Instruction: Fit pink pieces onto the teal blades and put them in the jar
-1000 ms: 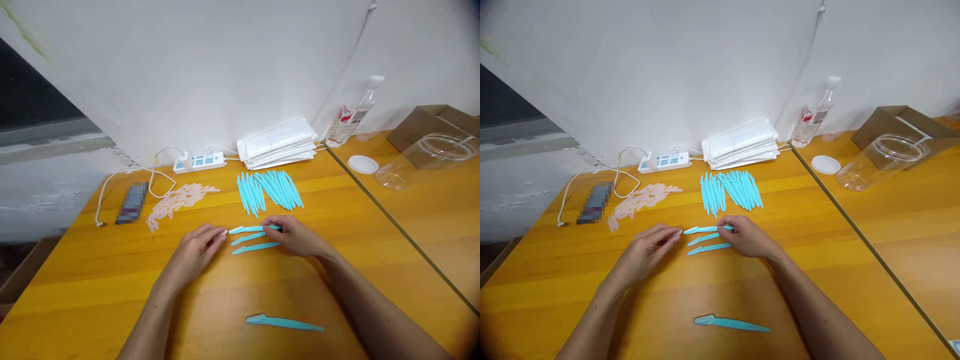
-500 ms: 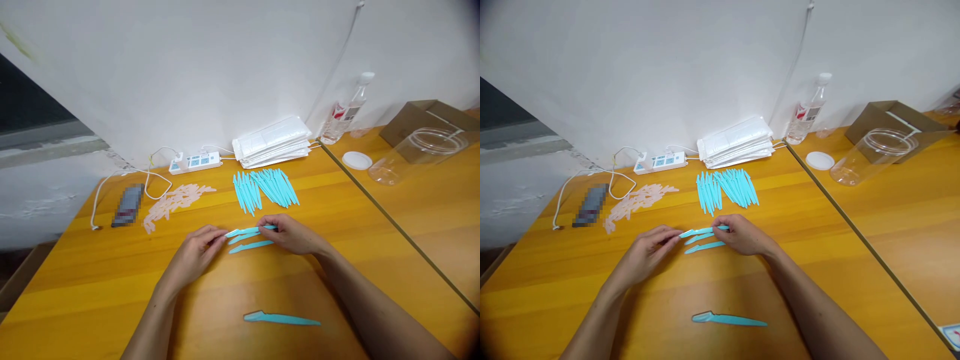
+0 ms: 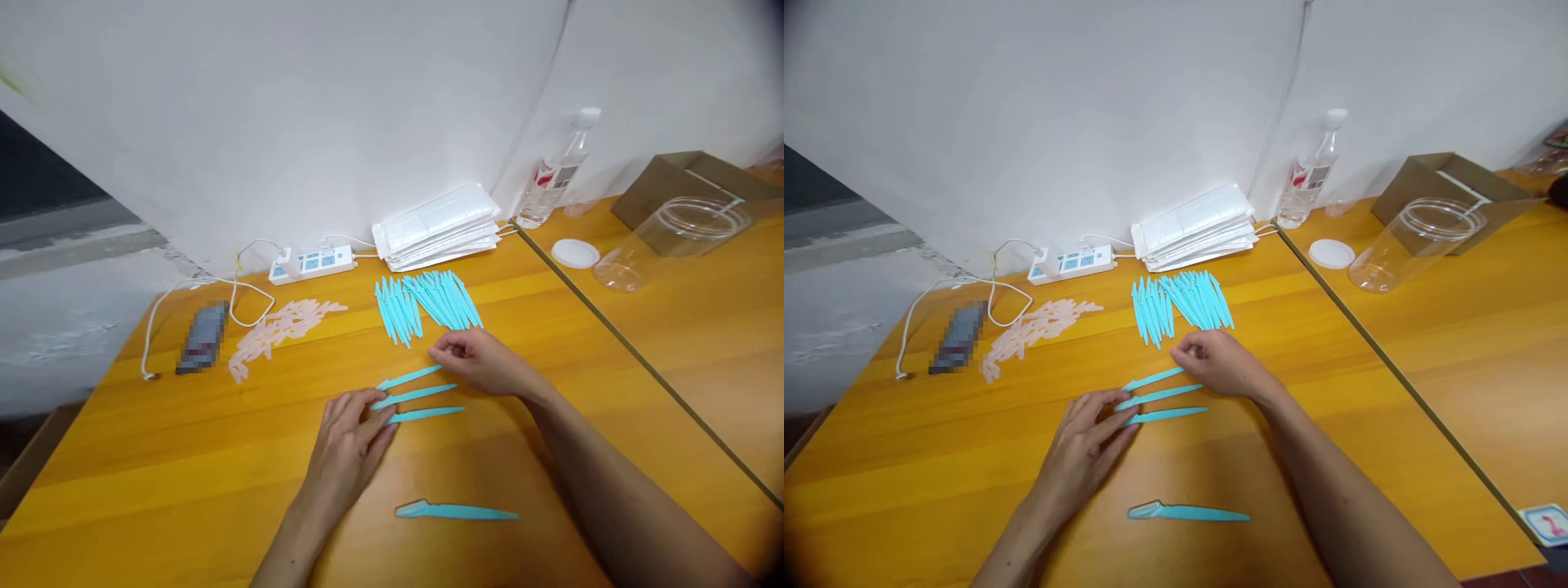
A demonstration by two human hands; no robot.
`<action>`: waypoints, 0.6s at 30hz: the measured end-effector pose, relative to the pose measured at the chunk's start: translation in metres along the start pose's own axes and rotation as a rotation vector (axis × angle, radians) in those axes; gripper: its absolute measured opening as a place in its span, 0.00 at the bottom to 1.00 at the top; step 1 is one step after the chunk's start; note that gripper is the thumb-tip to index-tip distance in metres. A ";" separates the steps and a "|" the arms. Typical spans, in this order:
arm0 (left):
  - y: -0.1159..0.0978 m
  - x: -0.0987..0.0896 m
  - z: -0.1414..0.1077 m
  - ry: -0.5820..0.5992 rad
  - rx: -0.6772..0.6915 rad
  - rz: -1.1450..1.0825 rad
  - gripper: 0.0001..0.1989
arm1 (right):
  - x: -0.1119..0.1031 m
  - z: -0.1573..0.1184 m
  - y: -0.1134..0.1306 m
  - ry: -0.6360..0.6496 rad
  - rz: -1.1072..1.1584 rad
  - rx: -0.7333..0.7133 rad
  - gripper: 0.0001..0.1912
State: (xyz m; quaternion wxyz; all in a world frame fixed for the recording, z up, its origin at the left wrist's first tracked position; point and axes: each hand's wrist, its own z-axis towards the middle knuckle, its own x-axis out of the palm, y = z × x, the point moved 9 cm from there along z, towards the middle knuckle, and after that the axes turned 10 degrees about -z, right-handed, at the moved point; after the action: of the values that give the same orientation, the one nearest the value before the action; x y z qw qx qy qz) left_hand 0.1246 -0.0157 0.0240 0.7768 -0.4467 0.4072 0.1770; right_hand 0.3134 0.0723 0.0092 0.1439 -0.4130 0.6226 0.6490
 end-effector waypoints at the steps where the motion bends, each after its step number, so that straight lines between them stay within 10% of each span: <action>1: -0.001 0.001 -0.001 -0.020 0.004 0.032 0.13 | -0.006 0.001 -0.006 -0.074 -0.037 0.037 0.18; 6: 0.011 -0.043 -0.006 -0.273 -0.025 0.052 0.20 | -0.023 0.003 -0.023 -0.303 -0.304 0.173 0.16; 11: 0.091 -0.114 -0.033 -0.513 -0.225 0.174 0.14 | -0.032 0.022 -0.024 -0.379 -0.530 0.270 0.18; 18: 0.203 -0.132 -0.065 -0.260 -0.479 0.499 0.20 | -0.025 0.060 -0.030 -0.256 -0.667 0.376 0.18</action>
State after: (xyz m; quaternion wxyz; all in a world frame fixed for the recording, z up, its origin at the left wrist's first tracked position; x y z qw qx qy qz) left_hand -0.1155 0.0510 -0.0005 0.6282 -0.4766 0.3483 0.5068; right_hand 0.3284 0.1417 -0.0004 0.4961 -0.4746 0.5393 0.4877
